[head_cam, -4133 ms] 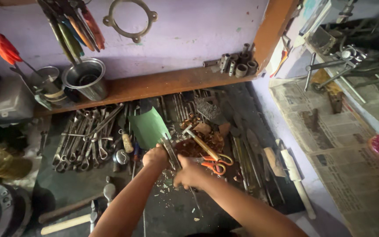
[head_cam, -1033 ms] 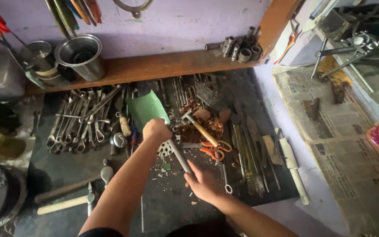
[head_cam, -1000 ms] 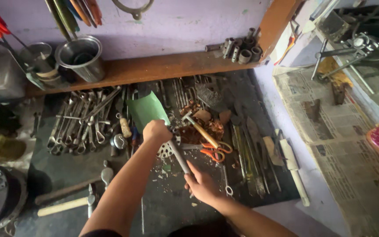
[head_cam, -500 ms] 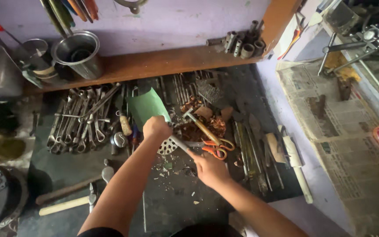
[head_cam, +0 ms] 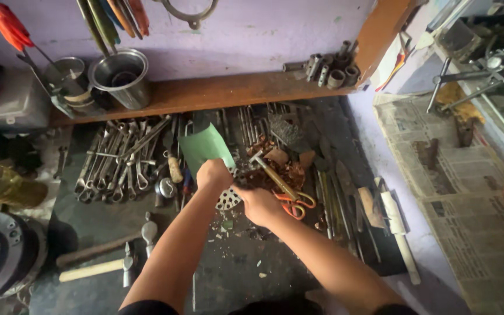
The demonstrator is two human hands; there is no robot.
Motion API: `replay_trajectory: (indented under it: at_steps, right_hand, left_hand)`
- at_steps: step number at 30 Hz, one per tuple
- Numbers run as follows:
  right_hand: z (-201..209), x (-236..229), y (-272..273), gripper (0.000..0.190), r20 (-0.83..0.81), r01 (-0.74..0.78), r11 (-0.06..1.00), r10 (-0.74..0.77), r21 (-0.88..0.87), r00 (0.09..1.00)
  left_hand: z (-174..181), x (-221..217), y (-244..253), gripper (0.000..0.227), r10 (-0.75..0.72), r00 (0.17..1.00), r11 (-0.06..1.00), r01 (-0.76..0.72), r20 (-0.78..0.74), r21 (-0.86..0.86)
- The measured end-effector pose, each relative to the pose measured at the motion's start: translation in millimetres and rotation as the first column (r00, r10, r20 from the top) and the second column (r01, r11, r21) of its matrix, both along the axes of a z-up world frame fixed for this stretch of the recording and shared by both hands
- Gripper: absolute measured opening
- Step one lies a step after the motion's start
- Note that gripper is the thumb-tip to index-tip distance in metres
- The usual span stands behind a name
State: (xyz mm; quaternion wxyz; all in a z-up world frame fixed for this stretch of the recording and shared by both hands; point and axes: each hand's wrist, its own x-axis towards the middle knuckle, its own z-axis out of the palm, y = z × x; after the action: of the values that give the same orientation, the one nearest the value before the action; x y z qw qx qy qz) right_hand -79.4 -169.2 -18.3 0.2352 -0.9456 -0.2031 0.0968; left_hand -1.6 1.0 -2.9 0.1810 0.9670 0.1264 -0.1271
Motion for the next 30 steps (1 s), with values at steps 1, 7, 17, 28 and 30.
replay_trajectory:
  at_steps: [1,7,17,28,30]
  right_hand:
    - [13,-4,-9,0.053,-0.074,0.015,1.000,-0.016,-0.021,0.997]
    - [4,-11,-42,0.051,0.260,-0.214,0.956,0.158,0.203,0.952]
    - [6,-6,-20,0.052,0.034,-0.048,0.999,0.047,0.027,0.998]
    - [-23,2,8,0.056,0.127,-0.052,0.991,0.037,0.123,0.991]
    - [-29,13,21,0.049,0.138,-0.034,0.984,0.009,0.176,0.990]
  left_hand:
    - [3,3,-1,0.027,-0.004,1.000,1.000,0.004,0.003,-0.004]
    - [-7,-5,-2,0.025,-0.032,0.990,0.999,0.030,0.135,0.021]
    - [5,1,-1,0.025,-0.010,0.998,1.000,0.011,0.064,-0.022]
    - [1,-5,-5,0.027,-0.053,0.991,0.998,0.046,0.127,0.052]
    - [3,-2,-5,0.026,-0.028,0.992,0.999,0.025,0.126,0.025]
